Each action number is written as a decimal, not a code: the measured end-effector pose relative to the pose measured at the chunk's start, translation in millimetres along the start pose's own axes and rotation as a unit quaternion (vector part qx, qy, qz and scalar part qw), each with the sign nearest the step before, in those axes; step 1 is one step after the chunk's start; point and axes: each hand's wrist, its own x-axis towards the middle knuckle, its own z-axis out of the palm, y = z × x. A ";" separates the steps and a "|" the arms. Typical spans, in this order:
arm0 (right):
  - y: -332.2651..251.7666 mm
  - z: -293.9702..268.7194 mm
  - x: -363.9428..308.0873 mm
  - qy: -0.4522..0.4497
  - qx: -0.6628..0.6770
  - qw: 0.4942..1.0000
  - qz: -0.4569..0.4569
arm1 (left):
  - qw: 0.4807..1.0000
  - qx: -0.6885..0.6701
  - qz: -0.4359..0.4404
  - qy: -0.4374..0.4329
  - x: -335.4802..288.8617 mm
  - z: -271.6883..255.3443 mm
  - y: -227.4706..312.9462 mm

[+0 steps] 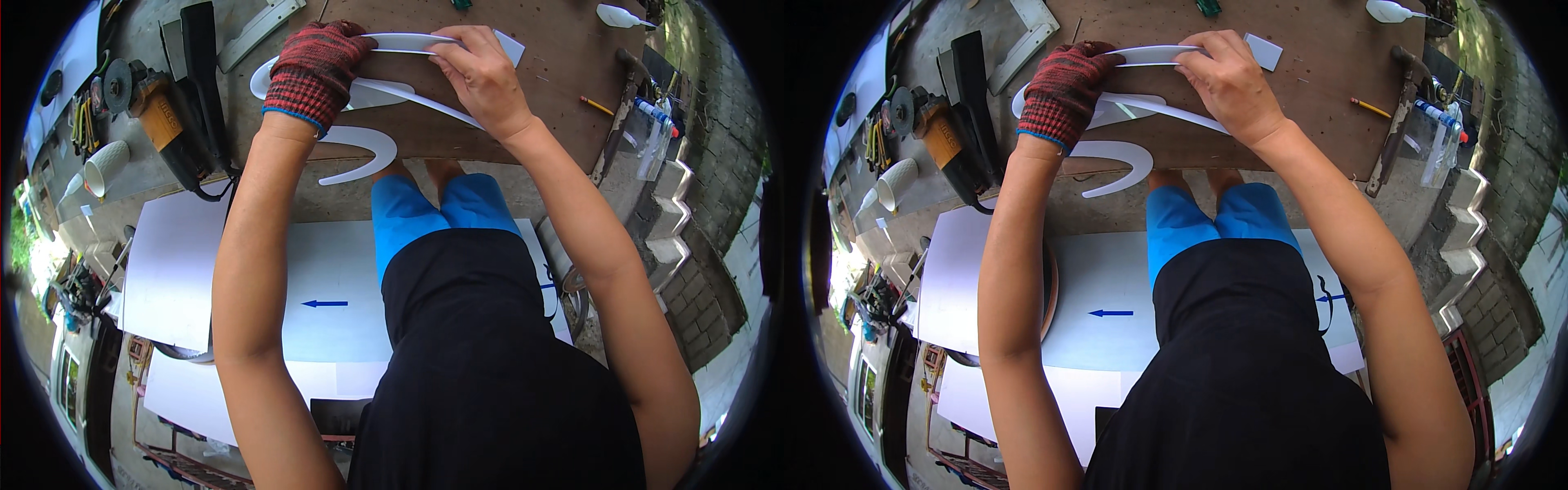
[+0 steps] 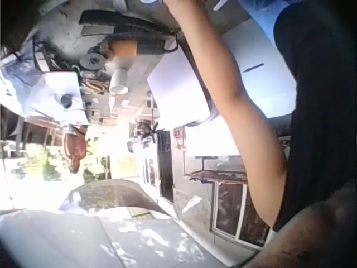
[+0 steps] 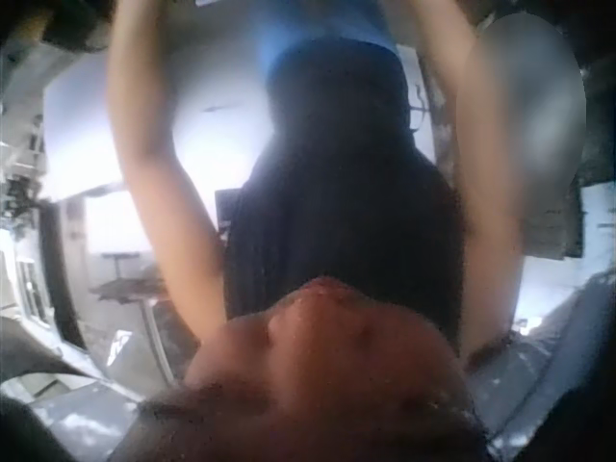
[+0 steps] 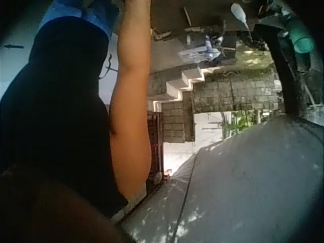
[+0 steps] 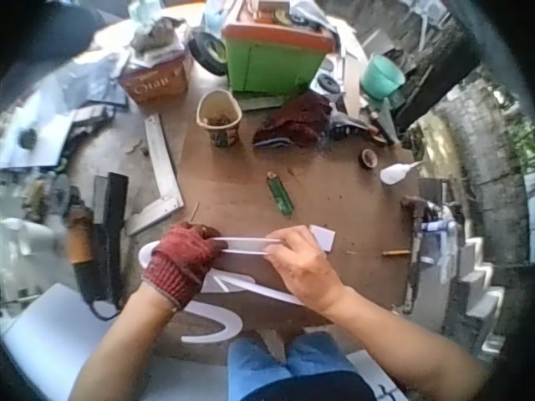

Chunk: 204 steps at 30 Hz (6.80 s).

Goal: Assembling a 3D letter sign by gluing plastic strips to a letter-shaped base.

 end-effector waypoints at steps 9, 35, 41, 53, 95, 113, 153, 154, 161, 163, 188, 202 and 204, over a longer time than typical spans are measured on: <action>-0.1 1.4 -0.5 0.000 0.008 1.000 0.005 | 1.000 0.021 0.013 0.004 1.0 -4.5 4.6; 10.8 -5.8 -11.5 0.004 -0.018 1.000 0.025 | 1.000 0.019 0.003 -0.007 3.5 -2.2 5.5; 9.7 -5.4 -11.1 0.003 -0.013 1.000 0.028 | 1.000 0.023 -0.004 -0.016 3.8 -6.5 7.7; -9.4 9.1 0.4 0.033 -0.093 0.993 0.063 | 1.000 0.016 -0.003 -0.006 3.5 -0.5 3.7; -10.5 5.5 9.8 -0.020 -0.080 0.996 0.042 | 1.000 0.002 0.005 -0.004 7.7 1.6 14.3; 4.1 -5.5 -0.1 -0.017 0.003 1.000 0.021 | 0.998 0.049 0.000 -0.032 9.7 -2.9 19.8; 4.9 -52.8 1.0 0.045 0.129 0.971 0.197 | 0.999 0.047 0.007 -0.013 8.8 -1.7 18.3; 6.5 -51.8 -0.7 0.048 0.126 0.971 0.197 | 0.999 0.044 0.007 -0.013 9.8 -1.6 19.5; -5.6 -35.9 15.7 -0.063 0.137 0.951 0.272 | 0.998 0.049 0.001 -0.044 10.7 -8.7 23.7; -7.6 -32.8 20.6 -0.089 0.153 0.934 0.309 | 0.998 0.044 -0.013 -0.047 8.7 -8.8 25.3; 127.6 -148.8 -20.1 0.299 0.006 0.848 0.438 | 0.997 0.054 0.000 -0.060 8.9 -8.7 24.0; 198.2 -144.4 -11.3 0.131 0.109 0.911 0.375 | 0.998 0.047 0.002 -0.037 10.4 -10.8 27.5; 193.0 -143.1 -8.9 0.123 0.120 0.918 0.357 | 0.998 0.053 0.001 -0.037 9.8 -11.3 27.7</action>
